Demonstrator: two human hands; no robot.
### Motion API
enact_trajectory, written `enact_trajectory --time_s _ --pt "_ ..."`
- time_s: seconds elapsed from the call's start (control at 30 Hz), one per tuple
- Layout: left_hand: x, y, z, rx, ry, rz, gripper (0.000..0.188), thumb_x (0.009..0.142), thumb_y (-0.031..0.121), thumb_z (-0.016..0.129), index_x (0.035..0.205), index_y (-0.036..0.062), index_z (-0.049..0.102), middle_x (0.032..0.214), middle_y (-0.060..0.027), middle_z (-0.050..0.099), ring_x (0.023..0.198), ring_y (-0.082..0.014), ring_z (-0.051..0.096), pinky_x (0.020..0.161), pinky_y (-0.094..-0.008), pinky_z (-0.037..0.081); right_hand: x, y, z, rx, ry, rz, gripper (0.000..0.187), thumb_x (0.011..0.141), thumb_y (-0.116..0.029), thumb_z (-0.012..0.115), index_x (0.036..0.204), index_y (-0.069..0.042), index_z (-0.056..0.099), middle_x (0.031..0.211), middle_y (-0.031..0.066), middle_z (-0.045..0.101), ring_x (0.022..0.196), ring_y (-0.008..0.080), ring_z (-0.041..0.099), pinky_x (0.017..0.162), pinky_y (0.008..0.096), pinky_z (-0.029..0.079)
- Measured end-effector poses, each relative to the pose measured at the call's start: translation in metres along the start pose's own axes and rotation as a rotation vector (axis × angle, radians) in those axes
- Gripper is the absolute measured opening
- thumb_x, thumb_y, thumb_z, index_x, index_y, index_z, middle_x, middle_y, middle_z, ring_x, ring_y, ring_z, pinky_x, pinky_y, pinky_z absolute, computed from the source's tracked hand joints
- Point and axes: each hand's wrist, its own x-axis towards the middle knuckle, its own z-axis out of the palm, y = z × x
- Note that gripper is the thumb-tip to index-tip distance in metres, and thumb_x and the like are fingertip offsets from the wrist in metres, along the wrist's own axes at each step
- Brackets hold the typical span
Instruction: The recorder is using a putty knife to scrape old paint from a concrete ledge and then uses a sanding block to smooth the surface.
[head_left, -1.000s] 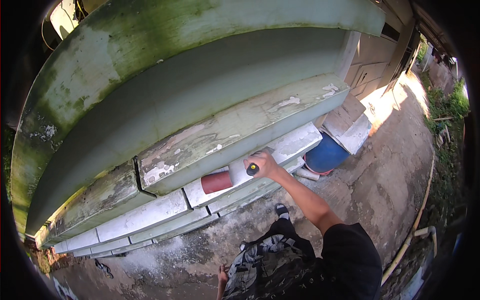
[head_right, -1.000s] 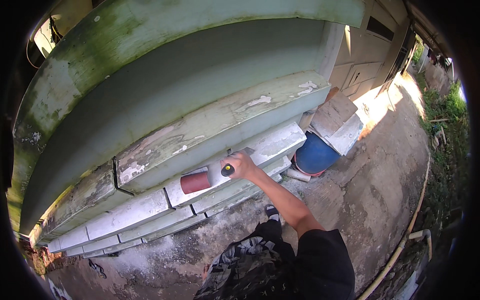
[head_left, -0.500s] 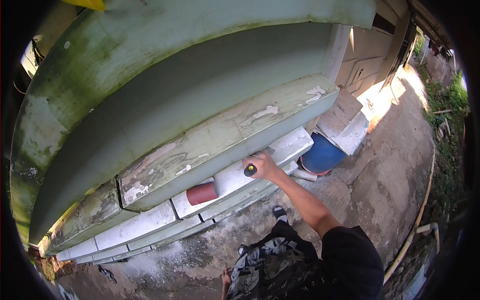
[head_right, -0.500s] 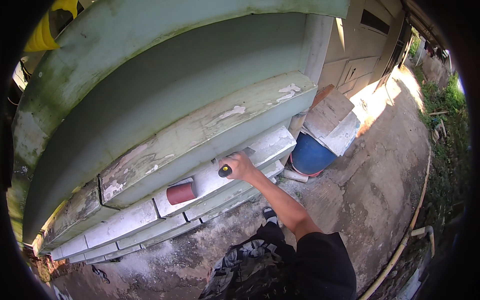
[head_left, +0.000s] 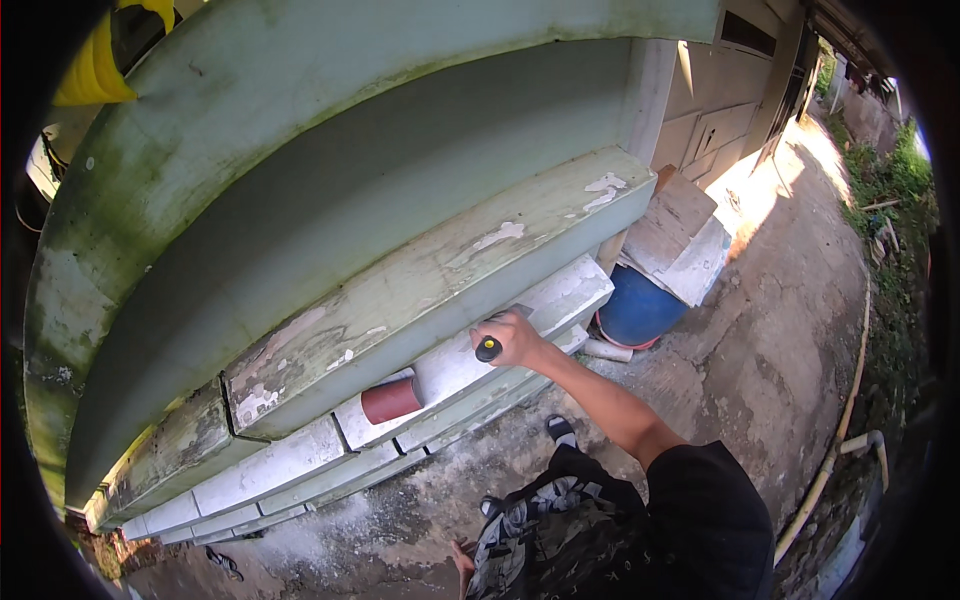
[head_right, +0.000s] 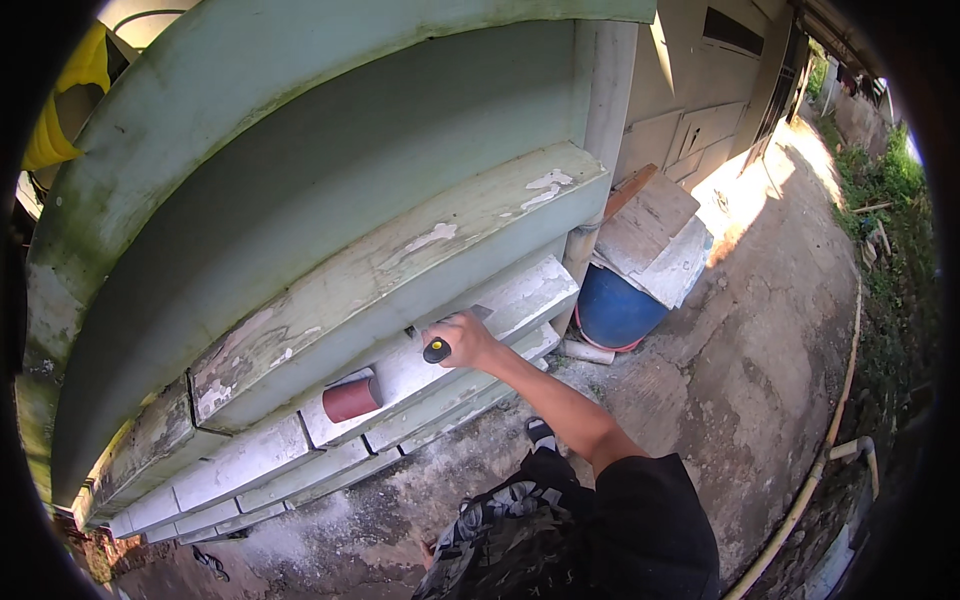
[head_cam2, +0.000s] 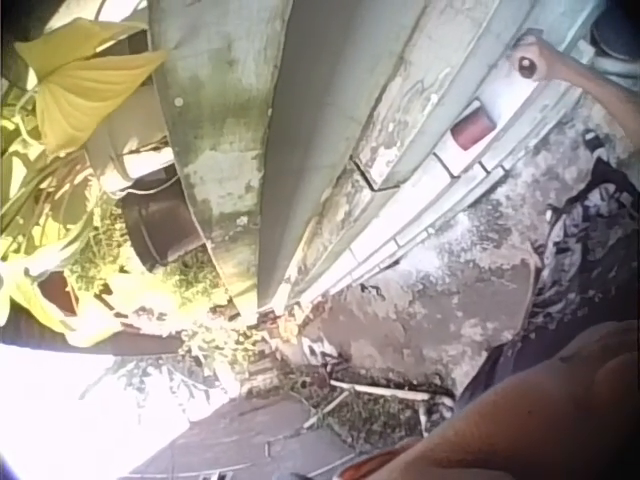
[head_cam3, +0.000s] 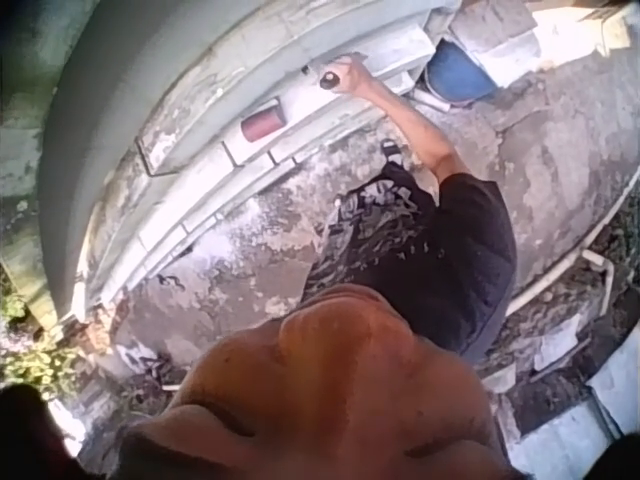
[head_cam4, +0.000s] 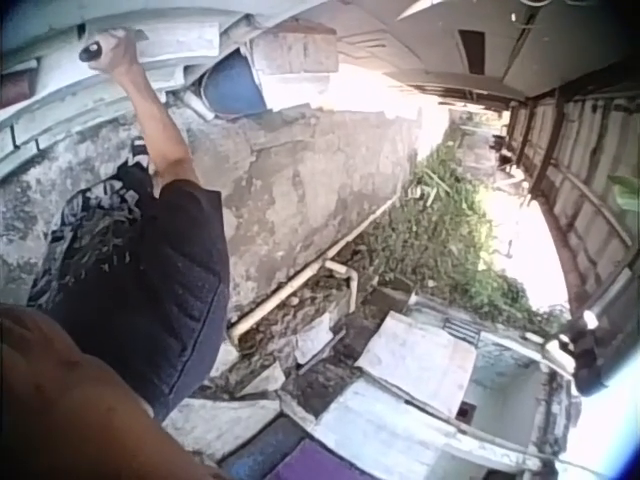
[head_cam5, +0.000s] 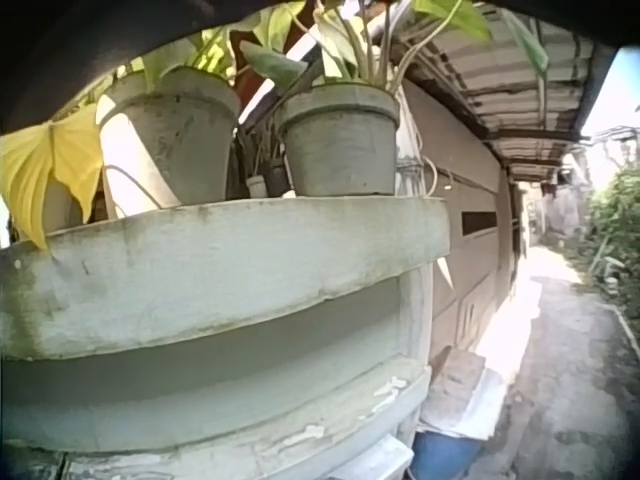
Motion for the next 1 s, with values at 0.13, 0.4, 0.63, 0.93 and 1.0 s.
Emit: enact_trajectory --time_s 0.13,0.4,0.63,0.93,1.0 --pt "-0.014 0.015 0.015 0.459 0.84 -0.763 0.076 0.1 0.069 0.033 0.13 0.0029 0.057 0.111 -0.0237 0.069 0.099 -0.0323 0.067 0.087 -0.0426 0.054 -0.001 -0.004 -0.027 -0.024 -0.005 -0.051 0.03 0.078 -0.002 0.071 0.059 -0.009 0.048 0.054 0.0094 0.055 0.05 0.0297 0.06 0.048 0.0402 0.046" --pt "-0.014 0.016 0.014 0.5 0.82 -0.759 0.079 0.1 0.069 0.035 0.129 -0.0006 0.058 0.106 -0.0232 0.071 0.097 -0.0336 0.07 0.078 -0.0399 0.053 -0.009 0.0 -0.02 -0.028 -0.099 -0.063 0.025 0.075 -0.004 0.073 0.061 -0.008 0.053 0.057 0.0092 0.057 0.052 0.0306 0.061 0.049 0.0404 0.047" --pt "-0.004 0.027 0.004 0.451 0.807 -0.883 0.076 0.097 0.07 0.042 0.133 0.0046 0.054 0.11 -0.02 0.07 0.089 -0.0339 0.066 0.077 -0.0434 0.052 -0.015 0.008 -0.03 -0.048 -0.086 0.015 0.025 0.075 -0.003 0.072 0.061 -0.008 0.053 0.057 0.0092 0.057 0.053 0.0317 0.061 0.05 0.0404 0.047" --pt "0.009 0.025 0.002 0.36 0.705 -0.801 0.05 0.102 0.052 0.051 0.13 0.0107 0.053 0.108 -0.0182 0.07 0.085 -0.0309 0.067 0.072 -0.0383 0.054 -0.021 0.051 -0.052 -0.133 0.005 0.117 0.015 0.06 -0.004 0.072 0.071 -0.011 0.065 0.07 0.0072 0.068 0.068 0.0294 0.067 0.065 0.0397 0.054" --pt "0.004 0.026 0.003 0.377 0.695 -0.814 0.05 0.102 0.052 0.051 0.129 0.0107 0.053 0.107 -0.0181 0.07 0.085 -0.0308 0.067 0.072 -0.0383 0.054 -0.022 0.049 -0.045 -0.198 0.131 0.234 0.014 0.061 -0.003 0.071 0.071 -0.011 0.066 0.07 0.0077 0.067 0.066 0.0301 0.067 0.063 0.0406 0.054"
